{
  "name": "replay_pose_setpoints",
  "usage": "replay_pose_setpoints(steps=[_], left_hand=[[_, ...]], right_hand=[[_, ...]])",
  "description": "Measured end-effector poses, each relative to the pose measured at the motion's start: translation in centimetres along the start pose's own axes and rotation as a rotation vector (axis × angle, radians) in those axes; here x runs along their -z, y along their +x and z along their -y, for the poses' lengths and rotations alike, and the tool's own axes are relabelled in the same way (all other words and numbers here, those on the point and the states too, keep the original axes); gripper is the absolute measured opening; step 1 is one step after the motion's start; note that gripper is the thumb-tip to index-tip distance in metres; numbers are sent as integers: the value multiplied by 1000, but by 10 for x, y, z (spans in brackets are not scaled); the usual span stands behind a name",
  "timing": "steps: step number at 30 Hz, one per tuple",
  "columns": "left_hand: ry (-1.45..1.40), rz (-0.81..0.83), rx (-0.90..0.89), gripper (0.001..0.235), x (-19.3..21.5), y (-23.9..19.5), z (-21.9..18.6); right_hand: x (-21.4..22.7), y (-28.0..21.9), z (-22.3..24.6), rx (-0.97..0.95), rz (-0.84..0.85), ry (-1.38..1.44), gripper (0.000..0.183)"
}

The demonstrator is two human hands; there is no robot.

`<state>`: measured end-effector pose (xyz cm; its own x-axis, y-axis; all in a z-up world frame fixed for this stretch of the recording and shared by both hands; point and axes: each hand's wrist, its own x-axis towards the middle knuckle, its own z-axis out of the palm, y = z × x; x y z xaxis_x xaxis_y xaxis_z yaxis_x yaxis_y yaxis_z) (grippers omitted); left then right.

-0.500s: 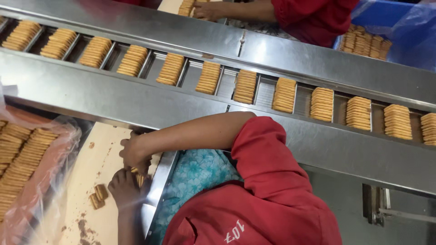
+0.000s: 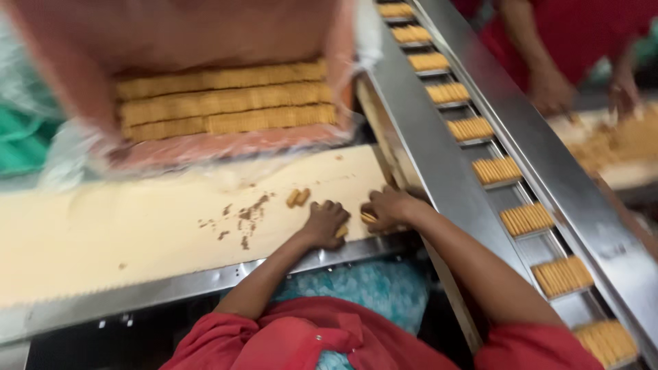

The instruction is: The person arranges rectangular biscuits on a moving conveyor belt in a food processing facility. They pick up biscuits from a nearby bin and place them into designated slots on the belt, working alongside other staff members.

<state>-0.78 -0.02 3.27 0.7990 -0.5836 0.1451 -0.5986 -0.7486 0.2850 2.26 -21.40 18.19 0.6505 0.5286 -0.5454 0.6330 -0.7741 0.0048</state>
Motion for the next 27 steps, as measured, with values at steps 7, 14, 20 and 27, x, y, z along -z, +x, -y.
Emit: replay_pose_setpoints(steps=[7, 14, 20, 27], left_hand=[[-38, 39, -1, 58, 15, -10, -4], [-45, 41, 25, 60, 24, -16, -5], [-48, 69, 45, 65, 29, -18, -2], [-58, 65, 32, 59, 26, -19, 7]], right_hand=[[6, -6, 4, -41, 18, -13, 64], [2, 1, 0, -22, 16, -15, 66], [7, -2, 1, -25, 28, -20, 67], [6, -2, 1, -31, 25, -4, 66]])
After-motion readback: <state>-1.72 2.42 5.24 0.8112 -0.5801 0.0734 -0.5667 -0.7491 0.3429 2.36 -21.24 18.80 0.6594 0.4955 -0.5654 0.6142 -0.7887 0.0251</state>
